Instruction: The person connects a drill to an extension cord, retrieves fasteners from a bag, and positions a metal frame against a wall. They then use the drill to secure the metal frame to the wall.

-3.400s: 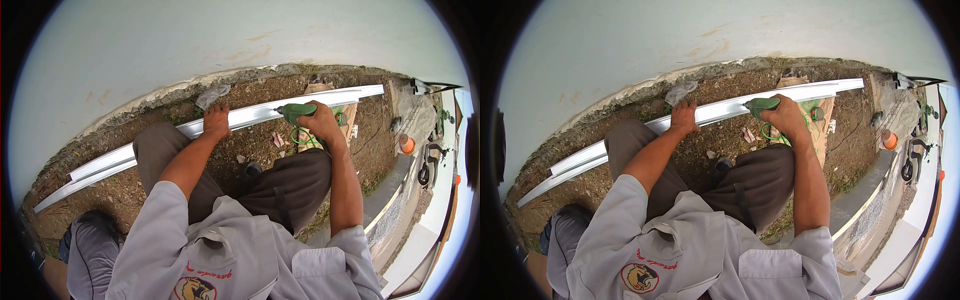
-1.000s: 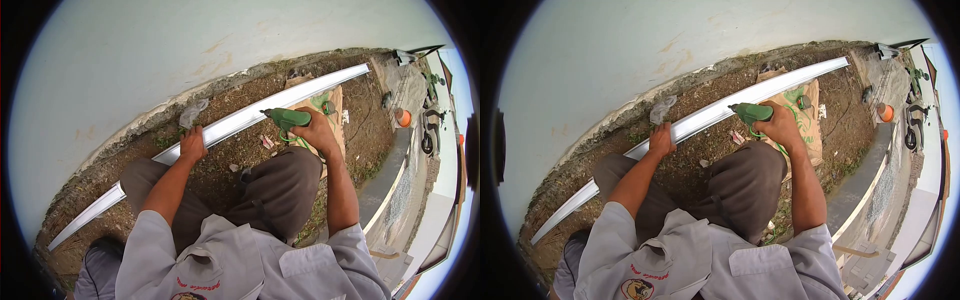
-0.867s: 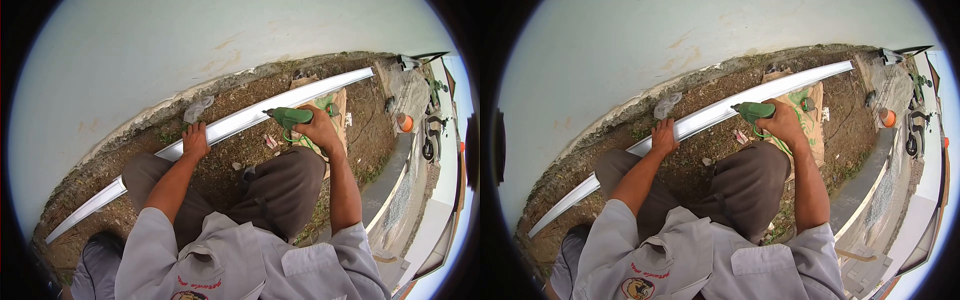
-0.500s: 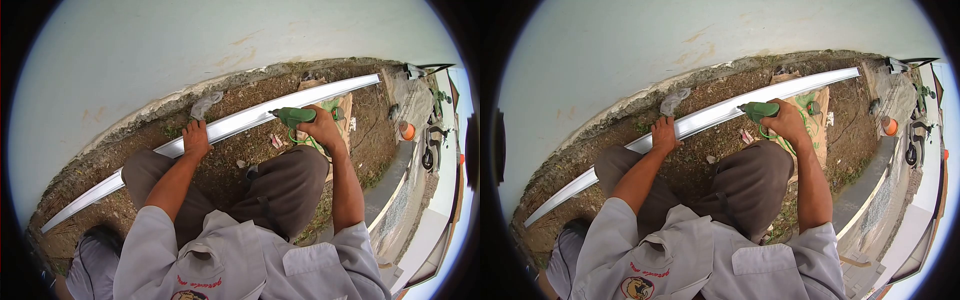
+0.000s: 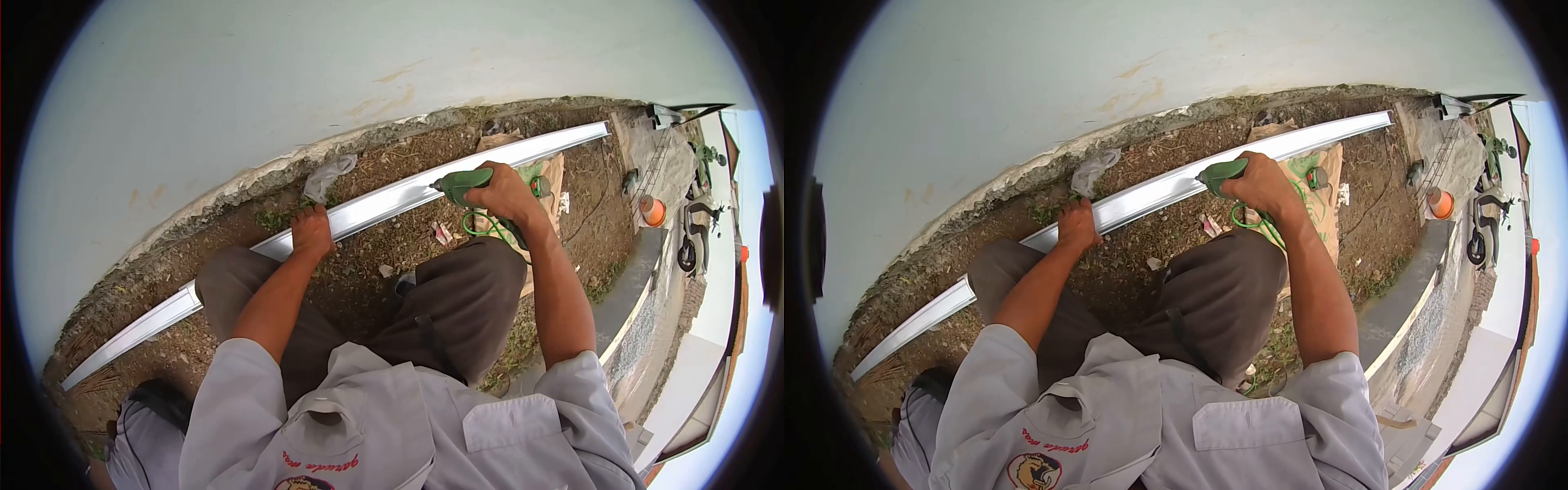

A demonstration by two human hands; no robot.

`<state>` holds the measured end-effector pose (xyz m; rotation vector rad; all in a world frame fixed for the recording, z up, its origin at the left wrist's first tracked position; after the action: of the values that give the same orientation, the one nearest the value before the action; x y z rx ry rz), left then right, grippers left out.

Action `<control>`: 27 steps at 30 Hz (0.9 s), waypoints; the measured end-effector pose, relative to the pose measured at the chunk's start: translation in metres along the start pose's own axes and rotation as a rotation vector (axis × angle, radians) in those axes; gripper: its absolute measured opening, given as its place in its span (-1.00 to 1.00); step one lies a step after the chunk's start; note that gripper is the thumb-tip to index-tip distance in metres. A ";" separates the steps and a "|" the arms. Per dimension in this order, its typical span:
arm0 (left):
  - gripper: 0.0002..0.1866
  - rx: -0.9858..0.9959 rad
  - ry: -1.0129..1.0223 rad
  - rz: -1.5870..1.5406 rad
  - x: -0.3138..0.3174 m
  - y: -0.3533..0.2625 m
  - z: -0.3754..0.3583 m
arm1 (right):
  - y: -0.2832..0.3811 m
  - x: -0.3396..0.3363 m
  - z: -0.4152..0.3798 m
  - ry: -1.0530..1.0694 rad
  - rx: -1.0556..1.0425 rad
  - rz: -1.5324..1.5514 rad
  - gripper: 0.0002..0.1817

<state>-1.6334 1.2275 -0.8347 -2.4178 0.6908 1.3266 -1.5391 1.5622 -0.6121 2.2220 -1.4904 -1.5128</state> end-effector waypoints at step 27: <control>-0.43 0.042 -0.080 -0.026 0.012 0.004 0.002 | 0.018 0.002 0.007 -0.009 0.063 0.068 -0.54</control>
<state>-1.6314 1.2217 -0.8460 -2.3191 0.6576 1.3765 -1.5561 1.5539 -0.6078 2.1761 -1.6215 -1.4781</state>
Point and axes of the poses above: each hand's wrist, its own z-axis towards the middle knuckle, its own x-axis out of the palm, y = z × x, the point moved 1 cm from there along z, towards the middle knuckle, and after that the axes turned 10 degrees about z, right-handed, at the moved point
